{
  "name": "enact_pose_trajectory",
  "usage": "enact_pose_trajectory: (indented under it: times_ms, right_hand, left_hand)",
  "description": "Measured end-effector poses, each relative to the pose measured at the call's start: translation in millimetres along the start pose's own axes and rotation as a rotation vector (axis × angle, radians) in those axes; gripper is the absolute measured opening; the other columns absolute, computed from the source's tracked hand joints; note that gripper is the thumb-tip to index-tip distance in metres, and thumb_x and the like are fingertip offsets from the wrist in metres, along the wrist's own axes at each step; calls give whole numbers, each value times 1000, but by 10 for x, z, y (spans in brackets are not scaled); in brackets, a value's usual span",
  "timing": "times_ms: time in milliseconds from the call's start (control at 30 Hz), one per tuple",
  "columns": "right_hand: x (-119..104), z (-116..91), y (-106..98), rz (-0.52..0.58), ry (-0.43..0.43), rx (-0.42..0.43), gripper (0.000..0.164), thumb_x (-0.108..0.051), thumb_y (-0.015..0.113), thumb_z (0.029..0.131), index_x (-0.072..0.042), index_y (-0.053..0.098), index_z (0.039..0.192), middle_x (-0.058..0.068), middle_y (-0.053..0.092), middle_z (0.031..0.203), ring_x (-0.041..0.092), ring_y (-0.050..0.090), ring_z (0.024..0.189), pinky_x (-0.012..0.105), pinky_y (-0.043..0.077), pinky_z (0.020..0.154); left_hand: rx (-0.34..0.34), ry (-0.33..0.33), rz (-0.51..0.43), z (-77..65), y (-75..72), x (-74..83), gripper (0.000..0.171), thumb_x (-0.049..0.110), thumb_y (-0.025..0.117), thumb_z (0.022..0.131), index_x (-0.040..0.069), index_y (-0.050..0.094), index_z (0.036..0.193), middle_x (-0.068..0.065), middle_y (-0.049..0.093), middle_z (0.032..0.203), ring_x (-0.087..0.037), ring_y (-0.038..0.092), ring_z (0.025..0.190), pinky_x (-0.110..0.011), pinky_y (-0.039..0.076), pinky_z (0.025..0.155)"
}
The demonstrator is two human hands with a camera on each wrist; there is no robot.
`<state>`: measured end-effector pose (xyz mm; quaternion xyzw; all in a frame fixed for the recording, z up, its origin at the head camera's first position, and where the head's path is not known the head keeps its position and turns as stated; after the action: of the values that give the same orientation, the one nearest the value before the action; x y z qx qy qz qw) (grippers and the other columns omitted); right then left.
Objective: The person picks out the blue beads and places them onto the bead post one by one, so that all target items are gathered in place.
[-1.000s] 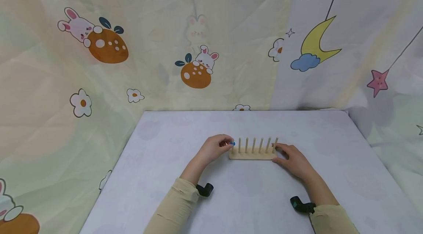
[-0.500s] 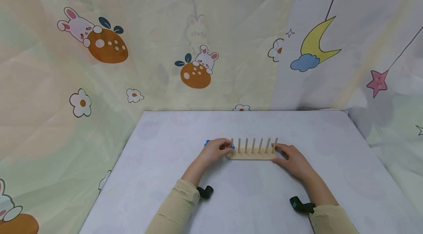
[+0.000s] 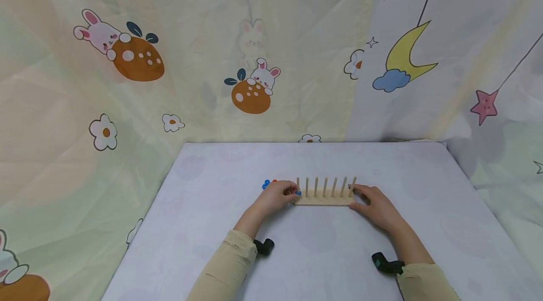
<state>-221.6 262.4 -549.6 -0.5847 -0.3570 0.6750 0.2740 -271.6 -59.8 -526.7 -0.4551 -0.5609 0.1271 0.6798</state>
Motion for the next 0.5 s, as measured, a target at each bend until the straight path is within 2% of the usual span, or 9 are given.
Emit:
enact_pose_trajectory:
  times_ms: [500]
  right_hand:
    - [9, 2, 15, 7, -6, 4, 64, -41, 72, 89, -7, 53, 140, 19, 60, 123, 32, 56, 110, 56, 46, 93]
  left_hand:
    - [-22, 28, 99, 10, -4, 4, 22, 30, 67, 95, 17, 70, 113, 9, 65, 95, -5, 57, 85, -21, 49, 78]
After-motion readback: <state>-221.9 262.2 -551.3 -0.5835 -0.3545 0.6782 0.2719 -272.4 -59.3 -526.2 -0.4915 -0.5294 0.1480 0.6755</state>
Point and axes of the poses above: each hand's wrist, its own z-axis towards the middle knuckle, its own y-axis out of the palm, x = y × z, the point moved 2 cm from there along z, towards the middle knuckle
